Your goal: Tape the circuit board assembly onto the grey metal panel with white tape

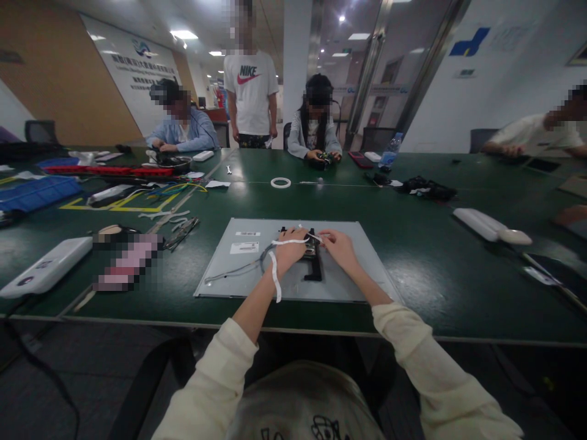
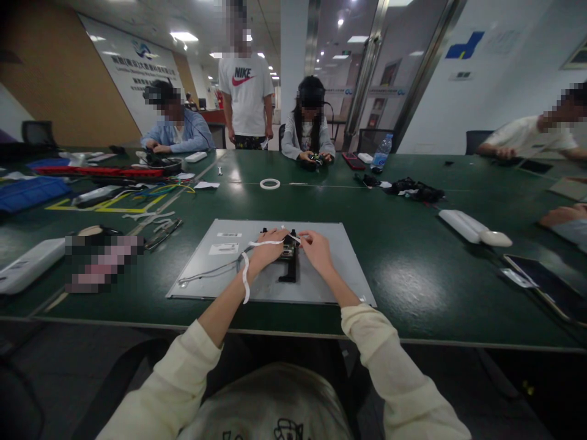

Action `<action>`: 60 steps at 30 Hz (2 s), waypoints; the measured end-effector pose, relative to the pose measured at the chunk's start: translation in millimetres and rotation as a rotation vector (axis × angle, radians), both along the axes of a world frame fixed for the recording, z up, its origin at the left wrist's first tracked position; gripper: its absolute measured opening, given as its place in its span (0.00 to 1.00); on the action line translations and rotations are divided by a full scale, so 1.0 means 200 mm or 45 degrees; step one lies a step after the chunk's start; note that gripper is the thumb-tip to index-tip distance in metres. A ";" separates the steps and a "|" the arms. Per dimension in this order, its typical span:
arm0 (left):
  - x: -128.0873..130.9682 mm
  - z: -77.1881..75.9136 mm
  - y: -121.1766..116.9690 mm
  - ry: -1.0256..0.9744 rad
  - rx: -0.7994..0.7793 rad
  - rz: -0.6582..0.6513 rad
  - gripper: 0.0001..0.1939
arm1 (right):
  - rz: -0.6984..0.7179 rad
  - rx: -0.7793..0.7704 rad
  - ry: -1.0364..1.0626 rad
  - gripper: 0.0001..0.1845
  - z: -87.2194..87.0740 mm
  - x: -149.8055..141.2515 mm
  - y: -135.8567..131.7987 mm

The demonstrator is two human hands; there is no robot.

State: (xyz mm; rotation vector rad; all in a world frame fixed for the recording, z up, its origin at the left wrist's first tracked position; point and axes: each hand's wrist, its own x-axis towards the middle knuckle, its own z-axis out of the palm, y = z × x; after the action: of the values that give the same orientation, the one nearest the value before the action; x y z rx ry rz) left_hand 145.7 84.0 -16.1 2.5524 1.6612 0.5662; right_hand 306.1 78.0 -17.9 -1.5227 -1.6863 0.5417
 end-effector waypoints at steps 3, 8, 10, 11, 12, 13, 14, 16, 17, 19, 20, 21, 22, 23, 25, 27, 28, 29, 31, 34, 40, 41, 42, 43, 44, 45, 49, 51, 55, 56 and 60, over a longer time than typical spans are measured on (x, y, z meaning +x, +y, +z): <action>0.00 -0.01 0.00 0.001 0.008 -0.002 0.19 | 0.003 0.023 -0.057 0.13 -0.01 0.00 -0.01; 0.00 -0.02 0.00 -0.049 0.022 0.008 0.20 | 0.002 0.008 -0.325 0.16 0.00 -0.01 -0.03; 0.00 -0.01 0.00 -0.059 0.030 0.013 0.19 | -0.018 -0.022 -0.445 0.16 0.01 -0.02 -0.04; 0.00 -0.01 0.00 -0.061 0.030 0.016 0.19 | -0.033 -0.038 -0.504 0.17 0.02 -0.03 -0.05; 0.00 -0.01 -0.01 -0.062 0.028 0.018 0.19 | -0.048 -0.056 -0.558 0.17 0.02 -0.04 -0.06; 0.00 0.00 -0.01 -0.063 0.024 0.019 0.19 | -0.064 -0.074 -0.605 0.16 0.03 -0.04 -0.06; 0.00 0.00 -0.01 -0.064 0.020 0.019 0.19 | -0.078 -0.090 -0.646 0.16 0.04 -0.05 -0.07; 0.00 0.01 -0.01 -0.066 0.010 0.021 0.18 | -0.102 -0.114 -0.714 0.16 0.05 -0.07 -0.08; 0.00 0.02 -0.01 -0.066 0.004 0.027 0.18 | -0.111 -0.121 -0.746 0.16 0.06 -0.07 -0.09; 0.00 0.02 -0.01 -0.061 -0.009 0.036 0.18 | -0.132 -0.124 -0.812 0.16 0.07 -0.09 -0.10; 0.00 0.02 -0.01 -0.059 -0.015 0.039 0.18 | -0.140 -0.125 -0.843 0.16 0.07 -0.09 -0.11; 0.00 0.02 -0.01 -0.057 -0.017 0.043 0.19 | -0.144 -0.124 -0.872 0.16 0.08 -0.09 -0.11; 0.00 0.01 -0.01 -0.056 -0.017 0.047 0.19 | -0.146 -0.120 -0.899 0.16 0.08 -0.10 -0.12; 0.00 0.01 -0.01 -0.056 -0.015 0.049 0.19 | -0.146 -0.114 -0.922 0.15 0.08 -0.10 -0.12; 0.00 0.00 -0.01 -0.059 -0.008 0.050 0.19 | -0.144 -0.103 -0.951 0.15 0.08 -0.10 -0.13; 0.00 0.00 -0.01 -0.059 -0.002 0.045 0.19 | -0.149 -0.100 -0.960 0.14 0.08 -0.10 -0.13; 0.00 0.00 -0.01 -0.057 -0.002 0.044 0.19 | -0.150 -0.101 -0.959 0.14 0.07 -0.10 -0.13; 0.00 0.00 -0.01 -0.053 -0.004 0.045 0.19 | -0.150 -0.096 -0.957 0.13 0.07 -0.10 -0.13; 0.00 0.02 -0.02 -0.039 -0.017 0.053 0.18 | -0.149 -0.069 -0.956 0.13 0.07 -0.09 -0.13; 0.01 0.04 -0.03 -0.023 -0.041 0.065 0.18 | -0.148 -0.024 -0.940 0.13 0.06 -0.08 -0.13; 0.01 0.05 -0.04 0.003 -0.019 0.094 0.18 | -0.102 0.119 -0.728 0.15 0.06 -0.05 -0.12; 0.01 0.05 -0.04 0.001 -0.006 0.107 0.19 | -0.084 0.168 -0.636 0.15 0.06 -0.04 -0.12; 0.02 0.05 -0.04 0.001 0.008 0.119 0.20 | -0.062 0.221 -0.526 0.14 0.07 -0.04 -0.12; 0.02 0.04 -0.04 0.005 0.022 0.129 0.20 | -0.037 0.271 -0.405 0.13 0.07 -0.04 -0.12; 0.02 0.04 -0.05 0.011 0.038 0.134 0.20 | -0.005 0.307 -0.283 0.12 0.08 -0.05 -0.12; 0.02 0.04 -0.05 0.018 0.054 0.136 0.19 | 0.031 0.325 -0.168 0.12 0.09 -0.05 -0.12; 0.02 0.06 -0.07 0.024 0.112 0.163 0.18 | 0.147 0.226 0.137 0.18 0.09 -0.08 -0.12; 0.03 0.06 -0.08 0.022 0.118 0.196 0.17 | 0.149 0.147 0.161 0.21 0.09 -0.09 -0.13; 0.03 0.06 -0.08 0.024 0.097 0.220 0.17 | 0.134 0.093 0.061 0.26 0.10 -0.11 -0.15; 0.03 0.06 -0.08 0.028 0.091 0.213 0.17 | 0.144 0.092 0.039 0.26 0.10 -0.11 -0.15; 0.03 0.06 -0.08 0.033 0.097 0.187 0.17 | 0.261 0.081 0.061 0.21 0.11 -0.12 -0.16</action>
State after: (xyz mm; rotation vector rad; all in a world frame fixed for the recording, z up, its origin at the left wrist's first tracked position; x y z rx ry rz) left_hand 150.9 67.2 -4.4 2.5130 1.8834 0.6199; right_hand 282.1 45.0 3.7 -1.2901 -1.8161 0.6203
